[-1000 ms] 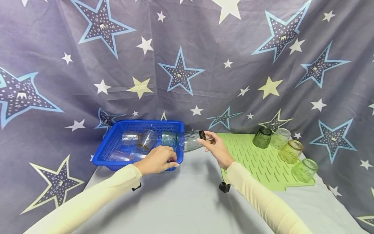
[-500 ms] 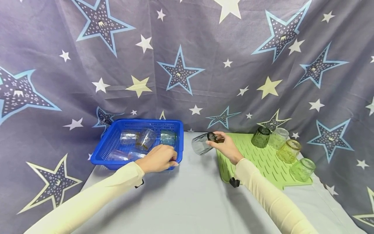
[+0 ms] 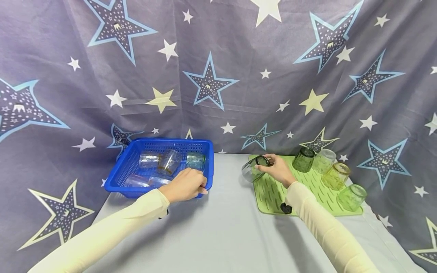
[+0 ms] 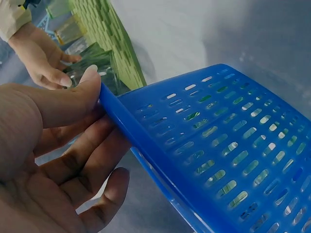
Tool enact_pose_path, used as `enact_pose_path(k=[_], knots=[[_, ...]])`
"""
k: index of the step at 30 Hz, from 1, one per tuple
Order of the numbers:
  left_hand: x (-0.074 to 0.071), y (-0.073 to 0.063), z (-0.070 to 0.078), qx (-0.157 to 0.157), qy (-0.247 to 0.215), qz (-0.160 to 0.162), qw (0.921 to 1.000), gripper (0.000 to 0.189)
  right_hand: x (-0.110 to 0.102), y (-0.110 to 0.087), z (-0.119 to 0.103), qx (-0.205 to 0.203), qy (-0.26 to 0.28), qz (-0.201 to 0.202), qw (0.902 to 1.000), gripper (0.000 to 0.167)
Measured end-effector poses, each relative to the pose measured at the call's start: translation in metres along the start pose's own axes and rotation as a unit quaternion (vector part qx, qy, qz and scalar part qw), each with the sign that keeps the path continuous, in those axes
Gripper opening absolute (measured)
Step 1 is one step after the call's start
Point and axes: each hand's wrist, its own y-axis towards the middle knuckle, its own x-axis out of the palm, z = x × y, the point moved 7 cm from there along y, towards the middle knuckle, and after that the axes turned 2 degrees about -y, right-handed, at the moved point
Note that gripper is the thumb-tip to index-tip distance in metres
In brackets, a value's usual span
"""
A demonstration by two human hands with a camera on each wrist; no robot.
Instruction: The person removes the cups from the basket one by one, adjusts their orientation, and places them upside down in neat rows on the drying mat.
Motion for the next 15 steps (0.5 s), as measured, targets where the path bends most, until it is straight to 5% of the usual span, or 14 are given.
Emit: enact_pose_path(k=[15], knots=[[0.000,-0.002,0.000,0.001,0.017,0.002,0.9999,0.041,-0.043,-0.005,0.030,0.052,-0.051,-0.011,0.9973,0.084]])
